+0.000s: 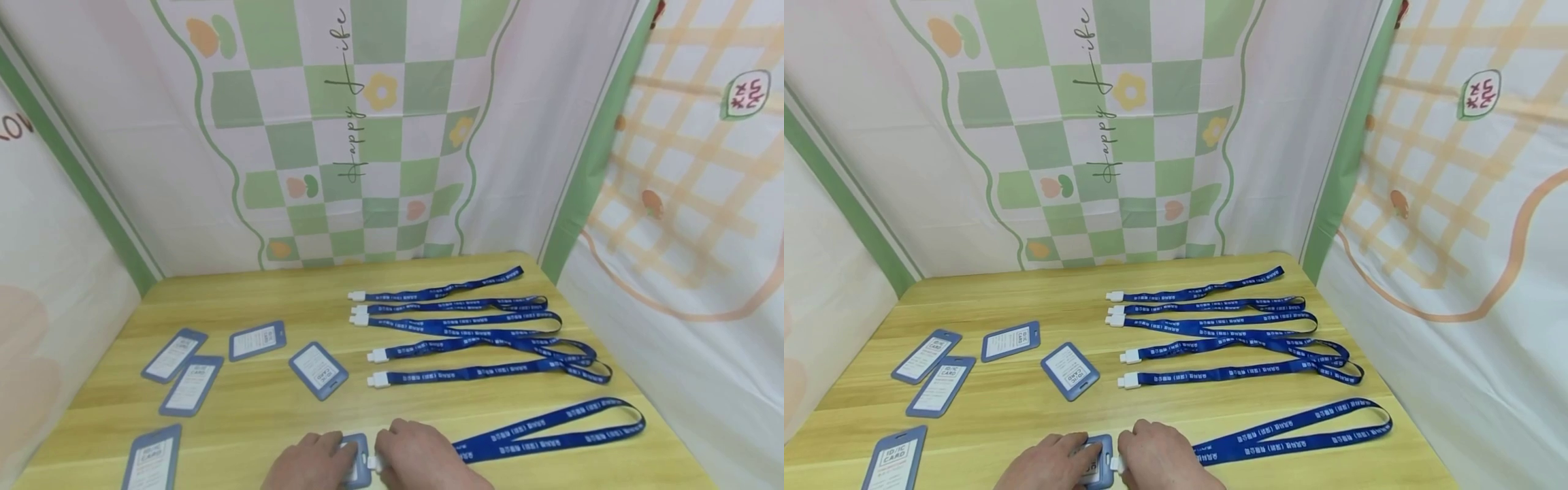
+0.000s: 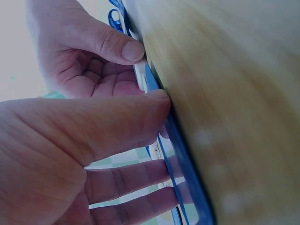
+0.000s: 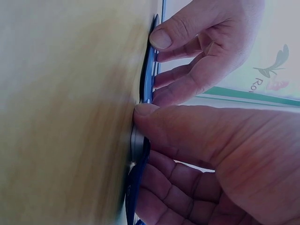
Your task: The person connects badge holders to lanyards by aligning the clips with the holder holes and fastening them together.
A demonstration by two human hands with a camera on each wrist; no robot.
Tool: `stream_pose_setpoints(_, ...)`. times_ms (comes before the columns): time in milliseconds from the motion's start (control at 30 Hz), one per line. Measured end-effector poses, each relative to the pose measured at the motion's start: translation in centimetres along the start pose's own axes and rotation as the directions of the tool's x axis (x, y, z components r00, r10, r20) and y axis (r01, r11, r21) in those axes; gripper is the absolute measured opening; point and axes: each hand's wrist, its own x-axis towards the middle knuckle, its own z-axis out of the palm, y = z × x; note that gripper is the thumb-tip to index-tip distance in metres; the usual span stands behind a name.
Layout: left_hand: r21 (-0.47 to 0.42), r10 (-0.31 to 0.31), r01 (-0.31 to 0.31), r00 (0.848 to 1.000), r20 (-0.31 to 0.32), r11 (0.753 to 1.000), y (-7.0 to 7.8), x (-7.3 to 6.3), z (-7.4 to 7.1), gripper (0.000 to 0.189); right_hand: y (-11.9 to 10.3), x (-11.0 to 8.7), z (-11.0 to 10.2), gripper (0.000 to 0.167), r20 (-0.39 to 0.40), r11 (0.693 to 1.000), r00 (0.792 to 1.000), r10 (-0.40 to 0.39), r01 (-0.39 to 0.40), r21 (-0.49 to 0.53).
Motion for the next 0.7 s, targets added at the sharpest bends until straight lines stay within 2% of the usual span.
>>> stream_pose_setpoints(200, 0.020, 0.033, -0.031, 0.997, -0.066, 0.999, -0.21, -0.23, 0.10, 0.090, -0.16, 0.04, -0.01, 0.011, 0.015, 0.998, 0.998, 0.055, -0.055, 0.005)
stream_pose_setpoints(467, 0.033, 0.074, -0.070, 0.991, -0.114, 0.997, -0.35, -0.37, 0.01, 0.079, -0.22, 0.02, -0.17, 0.010, 0.011, 0.998, 0.998, 0.068, -0.068, 0.004)
stream_pose_setpoints(533, 0.034, 0.068, -0.064, 0.992, -0.109, 0.997, -0.25, -0.32, -0.06, 0.078, -0.27, 0.01, -0.22, 0.009, -0.004, 0.998, 0.998, 0.061, -0.061, -0.002)
stream_pose_setpoints(700, 0.027, 0.020, -0.019, 0.999, -0.041, 0.999, 0.01, -0.02, -0.28, 0.077, -0.40, 0.04, -0.25, 0.010, -0.014, 0.998, 0.998, 0.056, -0.056, -0.013)
